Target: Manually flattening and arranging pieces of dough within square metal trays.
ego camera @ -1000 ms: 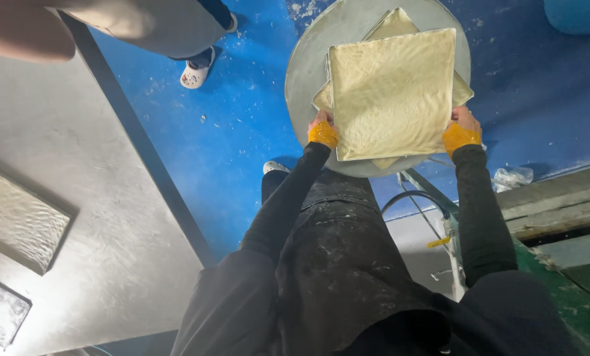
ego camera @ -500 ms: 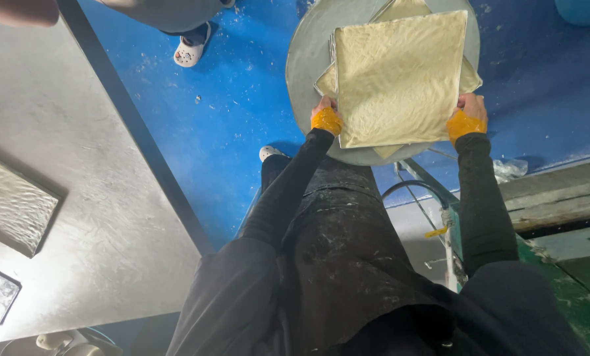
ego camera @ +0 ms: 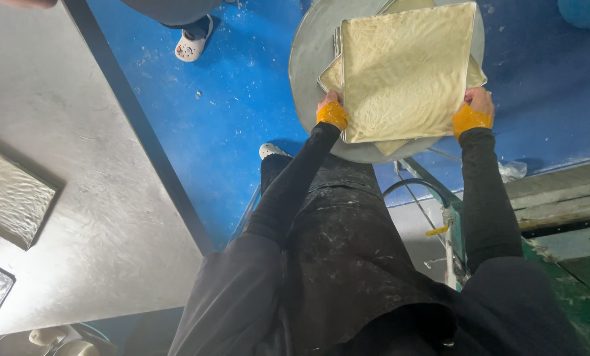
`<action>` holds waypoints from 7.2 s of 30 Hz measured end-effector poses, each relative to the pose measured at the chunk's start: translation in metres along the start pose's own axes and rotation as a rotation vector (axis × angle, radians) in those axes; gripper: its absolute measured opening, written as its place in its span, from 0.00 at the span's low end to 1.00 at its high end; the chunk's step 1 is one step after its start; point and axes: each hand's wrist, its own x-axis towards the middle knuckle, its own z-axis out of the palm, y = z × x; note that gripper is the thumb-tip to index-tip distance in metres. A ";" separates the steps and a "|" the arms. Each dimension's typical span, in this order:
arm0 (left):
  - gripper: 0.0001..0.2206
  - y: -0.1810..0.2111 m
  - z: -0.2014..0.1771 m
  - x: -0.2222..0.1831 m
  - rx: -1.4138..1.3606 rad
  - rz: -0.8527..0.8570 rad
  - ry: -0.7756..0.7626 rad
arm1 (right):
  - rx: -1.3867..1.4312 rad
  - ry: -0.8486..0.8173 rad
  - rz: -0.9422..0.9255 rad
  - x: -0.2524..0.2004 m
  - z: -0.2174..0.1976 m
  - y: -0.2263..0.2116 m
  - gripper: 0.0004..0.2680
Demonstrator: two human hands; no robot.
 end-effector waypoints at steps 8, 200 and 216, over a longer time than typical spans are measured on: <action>0.05 -0.010 0.009 -0.002 -0.008 0.013 0.018 | 0.020 0.021 0.019 -0.001 -0.008 -0.019 0.08; 0.05 -0.354 -0.499 -0.471 -0.241 -0.440 1.360 | -0.514 -0.815 -1.897 -0.376 0.251 -0.686 0.41; 0.06 -0.352 -0.495 -0.478 -0.260 -0.453 1.354 | -0.517 -0.957 -2.098 -0.430 0.232 -0.701 0.37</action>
